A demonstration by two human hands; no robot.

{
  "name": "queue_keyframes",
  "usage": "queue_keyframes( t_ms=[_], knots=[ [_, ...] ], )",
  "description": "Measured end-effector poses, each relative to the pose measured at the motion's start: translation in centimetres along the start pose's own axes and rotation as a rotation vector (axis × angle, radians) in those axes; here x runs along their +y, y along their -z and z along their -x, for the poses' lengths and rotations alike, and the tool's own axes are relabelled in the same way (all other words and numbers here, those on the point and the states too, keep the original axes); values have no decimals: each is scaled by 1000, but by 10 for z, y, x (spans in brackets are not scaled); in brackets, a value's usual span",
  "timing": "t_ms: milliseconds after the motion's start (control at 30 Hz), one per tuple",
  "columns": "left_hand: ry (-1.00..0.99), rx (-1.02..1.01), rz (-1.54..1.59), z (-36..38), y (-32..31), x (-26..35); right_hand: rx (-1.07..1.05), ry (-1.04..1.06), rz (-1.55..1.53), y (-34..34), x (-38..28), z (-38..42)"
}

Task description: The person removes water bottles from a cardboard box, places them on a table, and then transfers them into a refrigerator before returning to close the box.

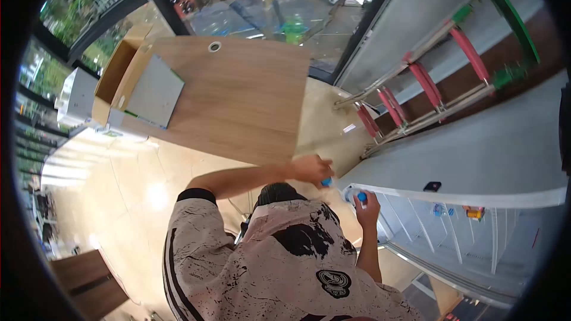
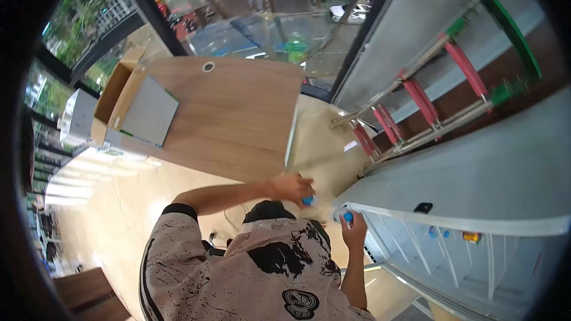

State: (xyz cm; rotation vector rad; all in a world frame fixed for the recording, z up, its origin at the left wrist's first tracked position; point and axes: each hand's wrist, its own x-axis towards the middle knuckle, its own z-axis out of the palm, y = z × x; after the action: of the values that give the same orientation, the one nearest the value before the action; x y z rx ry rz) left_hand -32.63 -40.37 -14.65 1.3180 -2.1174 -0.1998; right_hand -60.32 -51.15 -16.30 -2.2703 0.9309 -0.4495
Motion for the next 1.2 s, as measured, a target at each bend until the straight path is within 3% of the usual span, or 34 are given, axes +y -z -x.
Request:
queue_keyframes(
  t_ms=[67,133,200,300,367,500,567,767,833,933,1000,1100,1167,1200],
  knots=[
    [108,-120,-151,43,54,-33,-44,154,-41,-41,-37,-46],
    [362,-386,-331,83,62,-81,-60,316,-31,-80,-68,-91],
    [266,-263,-417,123,87,-127,-68,318,-129,-119,-110,-131],
    [298,-164,-486,150,117,-156,-21,393,-210,-169,-156,-177],
    [487,-52,-494,167,128,-170,-42,386,-219,-196,-178,-198],
    [484,48,-480,197,134,-195,-123,440,-122,-245,-197,-226],
    [596,160,-406,207,130,-186,-211,461,-49,-256,-197,-230],
    [669,213,-425,212,129,-177,-225,438,-69,-263,-183,-226],
    [764,224,-386,216,127,-178,-232,392,-84,-251,-178,-218],
    [743,196,-407,219,132,-181,-277,289,-91,-216,-164,-197],
    [770,146,-399,216,138,-176,-401,34,-157,-191,-139,-171],
    [741,84,-377,206,140,-176,-309,-118,-127,-159,-64,-115],
    [953,34,-287,201,143,-176,-157,-251,-59,-143,-2,-65],
    [911,1,-323,210,140,-188,-105,-310,5,-134,22,-36]
  ],
)
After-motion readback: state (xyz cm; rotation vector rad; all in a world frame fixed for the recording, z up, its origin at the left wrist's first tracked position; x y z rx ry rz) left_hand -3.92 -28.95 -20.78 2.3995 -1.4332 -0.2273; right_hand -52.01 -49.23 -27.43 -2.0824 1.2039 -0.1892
